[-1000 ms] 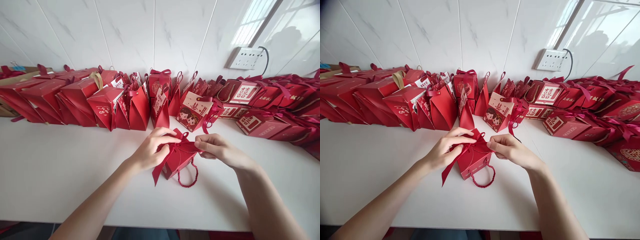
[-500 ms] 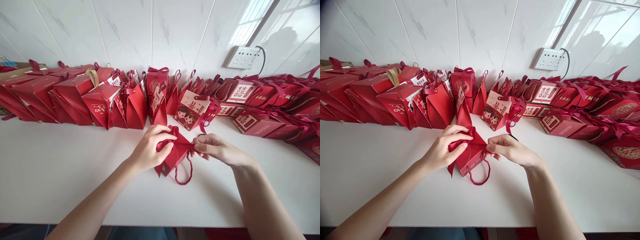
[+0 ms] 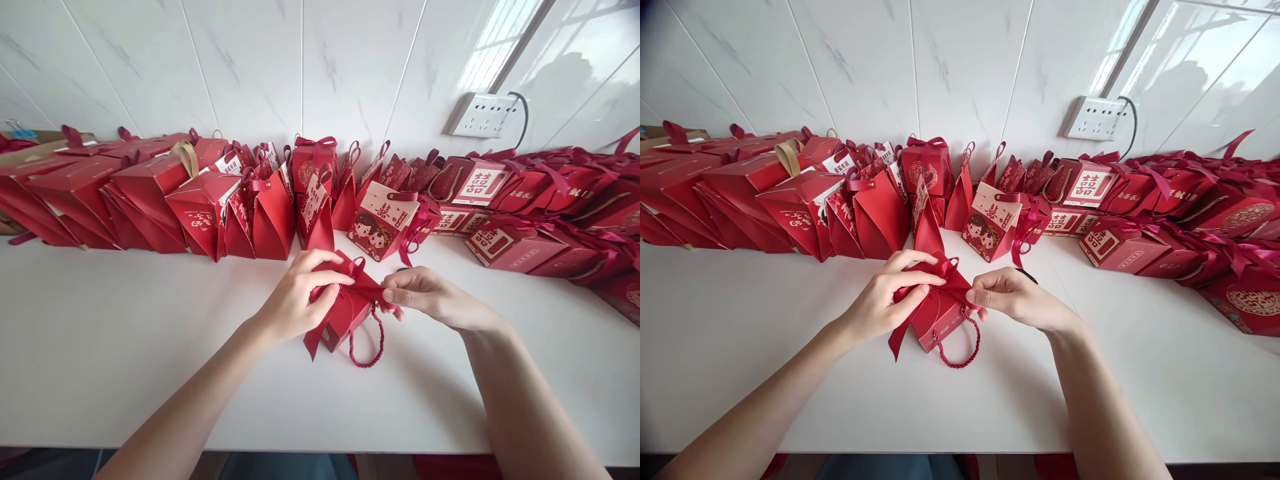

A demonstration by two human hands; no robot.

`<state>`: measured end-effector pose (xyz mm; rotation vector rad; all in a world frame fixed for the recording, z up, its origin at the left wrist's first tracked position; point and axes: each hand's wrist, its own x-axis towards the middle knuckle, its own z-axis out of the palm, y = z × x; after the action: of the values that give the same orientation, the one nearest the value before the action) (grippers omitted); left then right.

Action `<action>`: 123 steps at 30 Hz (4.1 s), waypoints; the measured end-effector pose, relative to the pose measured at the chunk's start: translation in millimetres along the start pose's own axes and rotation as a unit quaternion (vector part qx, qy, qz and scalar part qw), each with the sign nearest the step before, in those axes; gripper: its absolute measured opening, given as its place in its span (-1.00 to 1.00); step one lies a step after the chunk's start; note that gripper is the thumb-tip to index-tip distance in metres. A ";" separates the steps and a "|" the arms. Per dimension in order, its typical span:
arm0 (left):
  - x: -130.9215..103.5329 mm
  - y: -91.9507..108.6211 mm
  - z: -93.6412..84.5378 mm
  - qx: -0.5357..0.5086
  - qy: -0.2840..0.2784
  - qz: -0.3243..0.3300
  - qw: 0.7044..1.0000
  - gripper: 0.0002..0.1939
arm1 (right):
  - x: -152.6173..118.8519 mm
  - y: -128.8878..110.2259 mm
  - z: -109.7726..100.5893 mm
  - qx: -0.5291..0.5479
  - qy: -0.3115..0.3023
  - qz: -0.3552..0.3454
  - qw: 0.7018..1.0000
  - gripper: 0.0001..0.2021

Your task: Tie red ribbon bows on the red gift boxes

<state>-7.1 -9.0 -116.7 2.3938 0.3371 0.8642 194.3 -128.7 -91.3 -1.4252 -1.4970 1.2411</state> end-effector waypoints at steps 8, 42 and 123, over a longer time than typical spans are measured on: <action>1.3 4.4 -0.3 -0.021 0.015 -0.074 0.997 -0.86 | 0.5 -1.0 2.9 -0.005 0.006 -0.005 1.000 -0.61; 2.6 8.7 4.6 -0.028 0.069 -0.111 0.991 -0.90 | -8.0 -14.7 51.7 -0.034 -0.322 0.128 0.938 -0.17; 2.4 3.7 -0.1 -0.042 0.026 -0.076 0.996 -0.84 | -0.6 -17.9 30.5 0.010 -0.345 0.167 0.924 -0.69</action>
<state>-5.2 -10.9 -113.3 2.2401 0.4866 0.8557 160.2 -133.0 -82.8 -1.3272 -1.7067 2.1248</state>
